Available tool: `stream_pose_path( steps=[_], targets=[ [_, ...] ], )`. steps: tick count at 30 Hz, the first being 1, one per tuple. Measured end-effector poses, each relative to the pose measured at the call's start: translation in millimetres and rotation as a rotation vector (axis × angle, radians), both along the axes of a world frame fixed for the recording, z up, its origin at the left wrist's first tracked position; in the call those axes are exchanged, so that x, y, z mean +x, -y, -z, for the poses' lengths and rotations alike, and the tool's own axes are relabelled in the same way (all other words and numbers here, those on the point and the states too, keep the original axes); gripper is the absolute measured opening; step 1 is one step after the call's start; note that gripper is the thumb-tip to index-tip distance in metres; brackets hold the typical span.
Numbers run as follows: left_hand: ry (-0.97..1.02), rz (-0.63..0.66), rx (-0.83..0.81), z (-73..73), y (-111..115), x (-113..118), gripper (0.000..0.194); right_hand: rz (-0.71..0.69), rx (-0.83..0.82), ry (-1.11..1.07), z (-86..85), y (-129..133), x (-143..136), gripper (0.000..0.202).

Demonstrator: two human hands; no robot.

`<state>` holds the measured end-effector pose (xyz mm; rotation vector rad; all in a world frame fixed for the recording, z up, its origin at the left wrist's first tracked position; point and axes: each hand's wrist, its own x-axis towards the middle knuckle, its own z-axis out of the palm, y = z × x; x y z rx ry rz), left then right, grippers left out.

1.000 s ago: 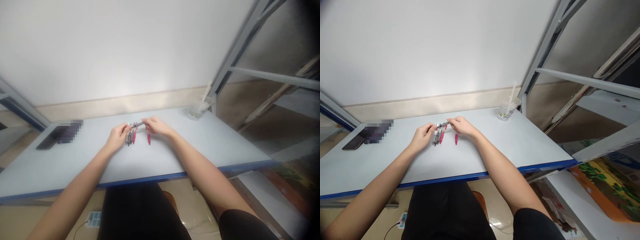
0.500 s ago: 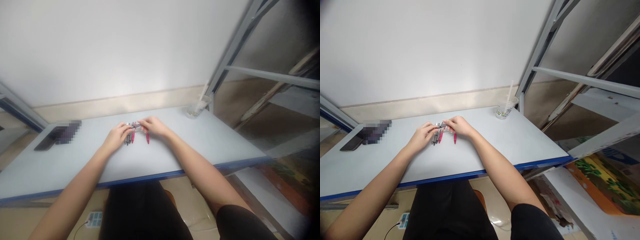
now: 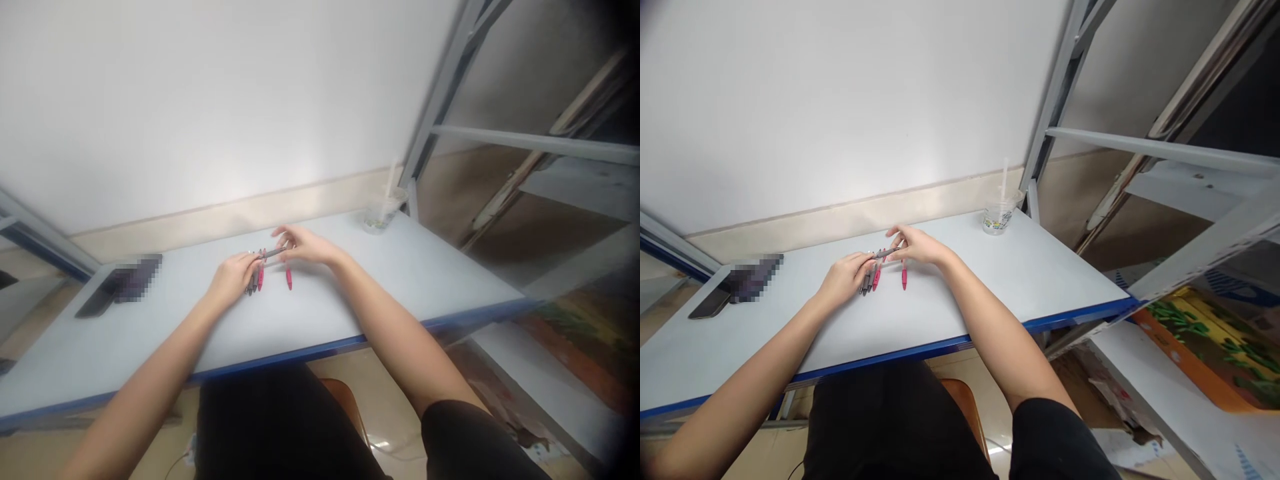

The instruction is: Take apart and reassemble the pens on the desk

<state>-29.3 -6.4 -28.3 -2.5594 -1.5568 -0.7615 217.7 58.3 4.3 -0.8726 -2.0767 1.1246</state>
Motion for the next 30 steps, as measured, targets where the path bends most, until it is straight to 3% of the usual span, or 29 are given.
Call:
stream_pose_path(
  steps=[3, 7, 10, 14, 18, 21, 24, 28, 30],
  targets=[
    [-0.023, 0.034, -0.009, -5.4, -4, -3, 0.040, -0.021, -0.031, 0.036, 0.7, 0, -2, 0.005],
    [-0.035, 0.041, -0.017, -14.1, -8, -4, 0.039, 0.024, -0.051, -0.032, 0.1, 4, -3, 0.020],
    [-0.048, 0.053, -0.058, -19.7, -10, -4, 0.039, -0.054, 0.013, 0.046, -2.4, 5, -1, 0.011],
    [-0.072, 0.128, -0.073, -26.5, -12, -8, 0.034, -0.057, 0.085, 0.186, -5.9, 6, -2, 0.039],
    [-0.152, 0.188, 0.020, -30.8, -15, -10, 0.033, -0.076, -0.068, 0.182, -8.3, 8, -3, 0.045],
    [-0.145, 0.090, 0.191, -26.7, -17, -8, 0.031, -0.116, -0.242, 0.065, -8.3, 5, -3, 0.050],
    [-0.039, -0.016, 0.279, -14.8, -18, -2, 0.028, -0.035, -0.288, -0.136, -3.7, 0, -5, 0.048],
    [0.085, 0.068, 0.223, 3.4, -15, 12, 0.032, 0.060, -0.315, -0.287, 9.0, -3, -15, 0.014],
    [0.132, 0.133, 0.220, 8.8, -13, 21, 0.031, 0.036, -0.356, -0.346, 15.5, -2, -21, 0.012]
  ],
)
